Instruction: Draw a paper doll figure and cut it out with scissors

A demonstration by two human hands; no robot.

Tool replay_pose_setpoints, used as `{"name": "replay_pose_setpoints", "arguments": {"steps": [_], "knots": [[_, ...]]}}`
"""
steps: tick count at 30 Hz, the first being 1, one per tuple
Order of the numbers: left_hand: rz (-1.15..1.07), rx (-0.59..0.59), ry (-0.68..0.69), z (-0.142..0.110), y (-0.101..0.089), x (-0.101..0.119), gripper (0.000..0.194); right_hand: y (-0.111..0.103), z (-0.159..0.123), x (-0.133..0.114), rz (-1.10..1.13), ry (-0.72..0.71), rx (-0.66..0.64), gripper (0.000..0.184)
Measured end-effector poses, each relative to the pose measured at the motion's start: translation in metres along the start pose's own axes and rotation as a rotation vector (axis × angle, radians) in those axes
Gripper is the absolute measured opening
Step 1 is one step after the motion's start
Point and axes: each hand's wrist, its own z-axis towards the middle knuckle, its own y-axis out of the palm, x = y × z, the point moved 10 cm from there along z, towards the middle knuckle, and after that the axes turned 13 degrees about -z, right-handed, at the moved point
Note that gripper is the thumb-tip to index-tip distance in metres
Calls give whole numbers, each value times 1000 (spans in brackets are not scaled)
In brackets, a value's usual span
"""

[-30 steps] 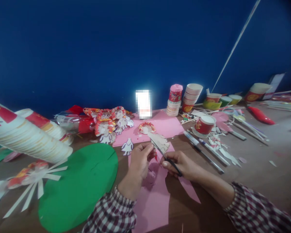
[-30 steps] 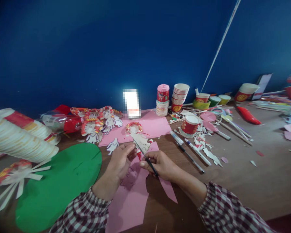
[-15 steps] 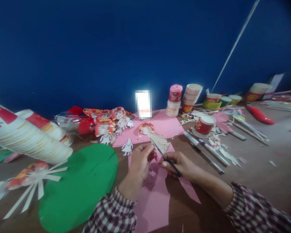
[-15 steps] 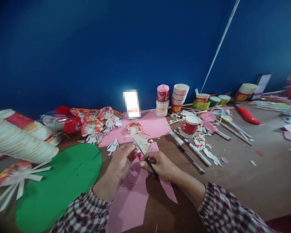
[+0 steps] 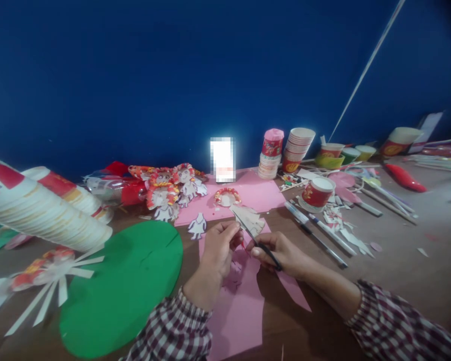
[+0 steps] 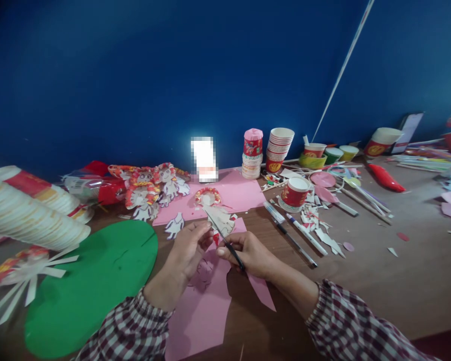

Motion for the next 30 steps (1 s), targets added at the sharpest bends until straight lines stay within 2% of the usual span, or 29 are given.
{"name": "replay_pose_setpoints", "arguments": {"steps": [7, 26, 30], "knots": [[-3, -1, 0, -1, 0, 1, 19, -2, -1, -5, -32, -19, 12, 35], [-46, -1, -7, 0, -2, -2, 24, -7, -1, -13, -135, -21, 75, 41], [-60, -6, -18, 1, -2, -2, 25, -5, -1, -12, -103, -10, 42, 40]]}}
